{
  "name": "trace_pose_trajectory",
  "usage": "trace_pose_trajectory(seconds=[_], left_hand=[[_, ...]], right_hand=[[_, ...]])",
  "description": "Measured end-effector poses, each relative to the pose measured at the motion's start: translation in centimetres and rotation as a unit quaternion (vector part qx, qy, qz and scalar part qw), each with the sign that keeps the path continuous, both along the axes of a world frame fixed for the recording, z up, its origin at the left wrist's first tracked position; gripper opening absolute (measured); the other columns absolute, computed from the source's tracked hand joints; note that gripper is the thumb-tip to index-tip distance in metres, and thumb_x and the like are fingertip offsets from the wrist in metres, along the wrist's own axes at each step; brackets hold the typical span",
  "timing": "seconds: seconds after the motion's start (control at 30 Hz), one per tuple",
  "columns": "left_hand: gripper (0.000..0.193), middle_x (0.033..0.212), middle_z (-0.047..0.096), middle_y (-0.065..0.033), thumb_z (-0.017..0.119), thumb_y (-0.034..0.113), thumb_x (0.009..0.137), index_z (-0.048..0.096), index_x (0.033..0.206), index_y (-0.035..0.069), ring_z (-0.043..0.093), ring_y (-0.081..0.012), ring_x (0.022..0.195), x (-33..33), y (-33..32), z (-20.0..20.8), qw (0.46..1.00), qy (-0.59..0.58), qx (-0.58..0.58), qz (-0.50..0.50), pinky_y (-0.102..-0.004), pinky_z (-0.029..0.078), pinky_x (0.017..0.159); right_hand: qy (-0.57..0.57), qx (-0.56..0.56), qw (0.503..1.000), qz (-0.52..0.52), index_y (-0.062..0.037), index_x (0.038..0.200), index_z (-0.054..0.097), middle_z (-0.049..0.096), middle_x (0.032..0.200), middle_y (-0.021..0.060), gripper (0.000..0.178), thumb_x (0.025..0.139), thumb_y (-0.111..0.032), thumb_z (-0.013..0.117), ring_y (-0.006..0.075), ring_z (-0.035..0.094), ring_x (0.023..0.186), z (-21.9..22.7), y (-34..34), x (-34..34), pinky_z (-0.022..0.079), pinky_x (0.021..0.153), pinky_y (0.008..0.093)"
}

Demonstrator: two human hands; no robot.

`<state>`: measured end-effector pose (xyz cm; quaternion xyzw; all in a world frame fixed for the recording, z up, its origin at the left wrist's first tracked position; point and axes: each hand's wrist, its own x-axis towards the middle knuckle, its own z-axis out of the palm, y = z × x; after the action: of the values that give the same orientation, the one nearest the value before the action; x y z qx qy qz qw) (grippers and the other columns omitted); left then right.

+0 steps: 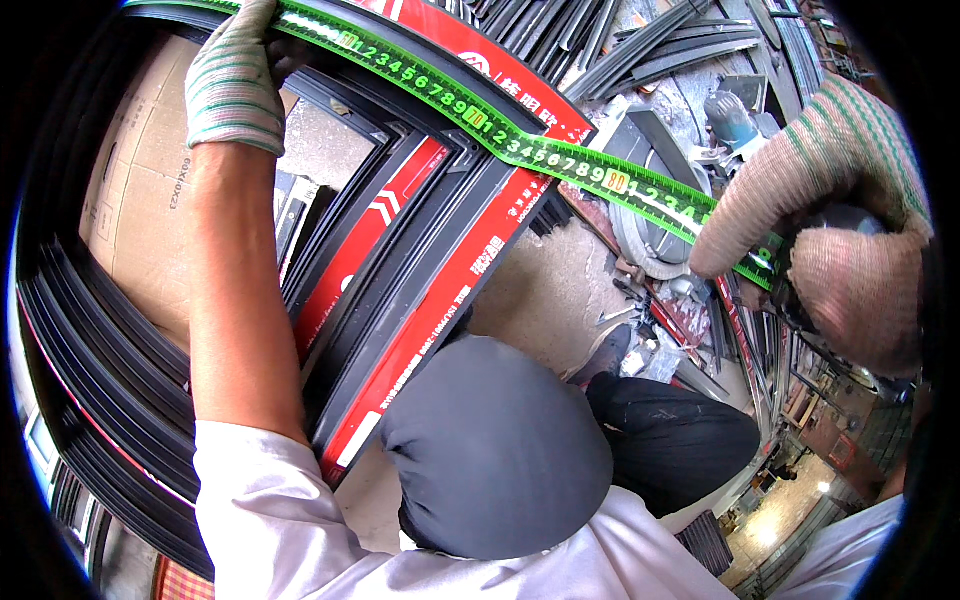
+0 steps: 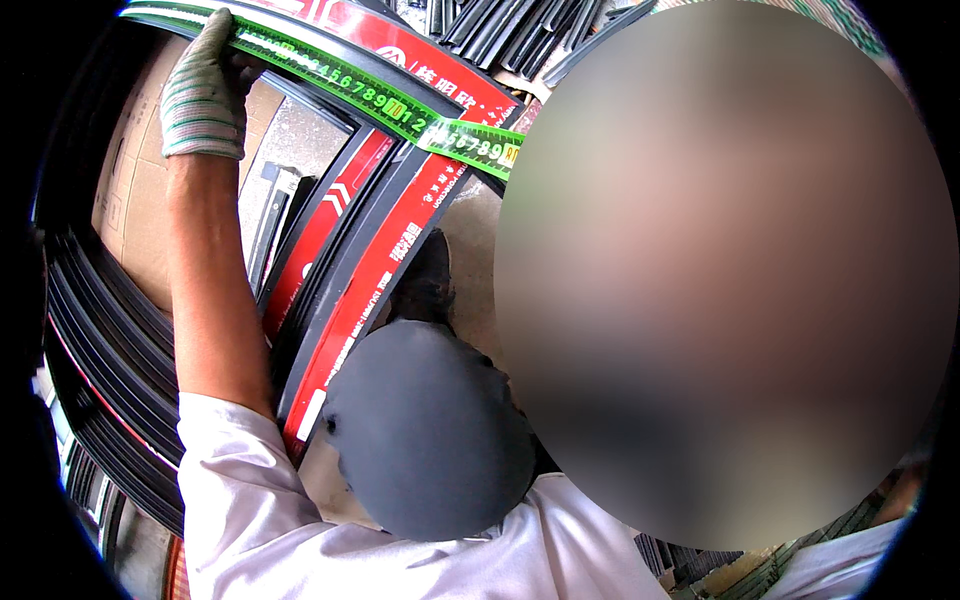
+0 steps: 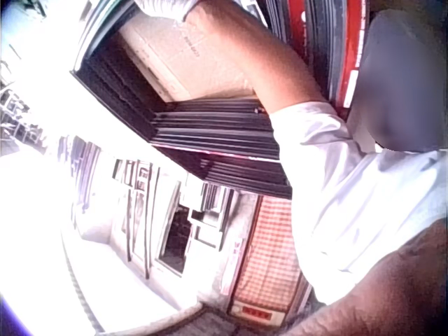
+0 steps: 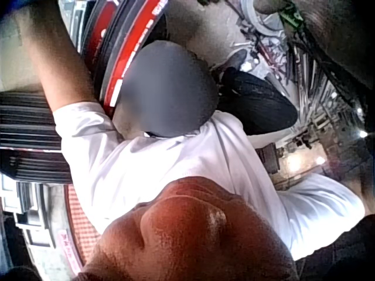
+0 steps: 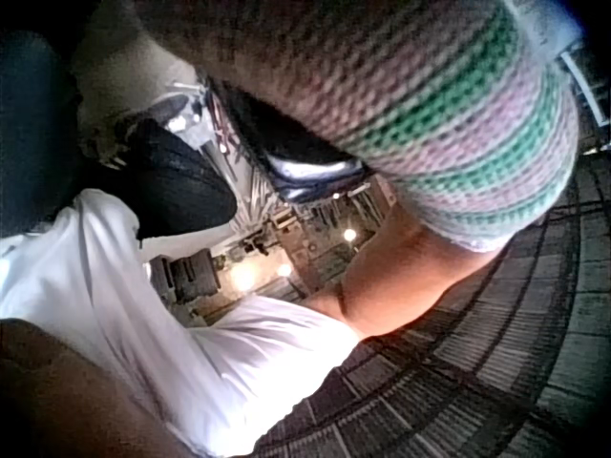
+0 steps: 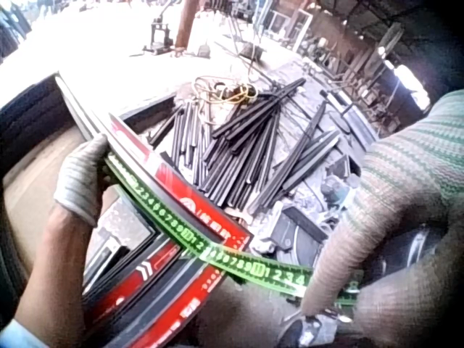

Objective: The person measures and cuts black window frame profiles using a miter saw. They repeatedly measure the frame, mark the cut line, position the profile on the saw, and cut it to size.

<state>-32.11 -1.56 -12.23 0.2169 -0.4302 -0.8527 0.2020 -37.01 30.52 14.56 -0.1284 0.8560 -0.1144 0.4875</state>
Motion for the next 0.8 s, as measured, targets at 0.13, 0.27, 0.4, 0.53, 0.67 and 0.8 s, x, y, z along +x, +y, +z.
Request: trace_pose_trajectory(seconds=[0.13, 0.27, 0.4, 0.53, 0.67, 0.8], left_hand=[[0.022, 0.082, 0.076, -0.0036, 0.063, 0.027, 0.106, 0.074, 0.104, 0.008, 0.070, -0.0123, 0.065, 0.4, 3.6, 3.9, 0.990, -0.065, -0.098, 0.076, -0.0253, 0.056, 0.059], [0.023, 0.082, 0.076, -0.0035, 0.063, 0.028, 0.105, 0.074, 0.104, 0.008, 0.070, -0.0125, 0.064, 0.6, 3.5, 3.6, 0.990, -0.040, -0.110, 0.072, -0.0254, 0.057, 0.059], [0.023, 0.082, 0.076, -0.0033, 0.063, 0.028, 0.106, 0.075, 0.103, 0.009, 0.070, -0.0127, 0.063, 0.4, 2.8, 3.2, 0.991, -0.054, -0.098, 0.068, -0.0256, 0.057, 0.058], [0.022, 0.081, 0.076, -0.0031, 0.063, 0.028, 0.106, 0.075, 0.103, 0.009, 0.070, -0.0124, 0.063, 0.2, 2.8, 3.2, 0.992, -0.063, -0.087, 0.071, -0.0257, 0.057, 0.058], [0.023, 0.081, 0.076, -0.0031, 0.063, 0.028, 0.106, 0.075, 0.103, 0.009, 0.069, -0.0118, 0.063, 0.4, 3.0, 3.4, 0.991, -0.061, -0.096, 0.066, -0.0248, 0.056, 0.057], [0.023, 0.081, 0.076, -0.0031, 0.063, 0.028, 0.106, 0.075, 0.104, 0.008, 0.069, -0.0115, 0.063, 0.4, 2.5, 3.4, 0.993, -0.060, -0.092, 0.049, -0.0241, 0.055, 0.057]], right_hand=[[0.004, -0.002, 1.000, 0.007, 0.0010, 0.100, 0.081, 0.077, 0.097, 0.0170, 0.026, 0.076, -0.006, 0.085, 0.0229, 0.078, 0.089, 0.1, -0.1, 0.0, 0.063, 0.081, 0.0351], [0.009, -0.003, 1.000, 0.014, 0.0010, 0.100, 0.081, 0.077, 0.097, 0.0169, 0.025, 0.076, -0.005, 0.085, 0.0229, 0.078, 0.089, 0.2, -0.3, 0.1, 0.063, 0.081, 0.0351], [0.012, -0.004, 1.000, 0.020, 0.0009, 0.100, 0.081, 0.077, 0.097, 0.0169, 0.025, 0.076, -0.005, 0.085, 0.0229, 0.078, 0.089, 0.3, -0.4, 0.1, 0.063, 0.081, 0.0350], [0.016, -0.003, 1.000, 0.024, 0.0008, 0.100, 0.081, 0.077, 0.097, 0.0168, 0.025, 0.076, -0.005, 0.085, 0.0229, 0.078, 0.088, 0.3, -0.4, 0.1, 0.063, 0.081, 0.0350], [0.019, -0.004, 0.999, 0.029, 0.0008, 0.100, 0.082, 0.077, 0.096, 0.0168, 0.025, 0.075, -0.005, 0.085, 0.0229, 0.078, 0.088, 0.3, -0.4, 0.1, 0.063, 0.081, 0.0350], [0.022, -0.005, 0.999, 0.034, 0.0007, 0.099, 0.082, 0.077, 0.096, 0.0167, 0.025, 0.075, -0.004, 0.084, 0.0228, 0.078, 0.088, 0.4, -0.4, 0.1, 0.063, 0.080, 0.0350]])
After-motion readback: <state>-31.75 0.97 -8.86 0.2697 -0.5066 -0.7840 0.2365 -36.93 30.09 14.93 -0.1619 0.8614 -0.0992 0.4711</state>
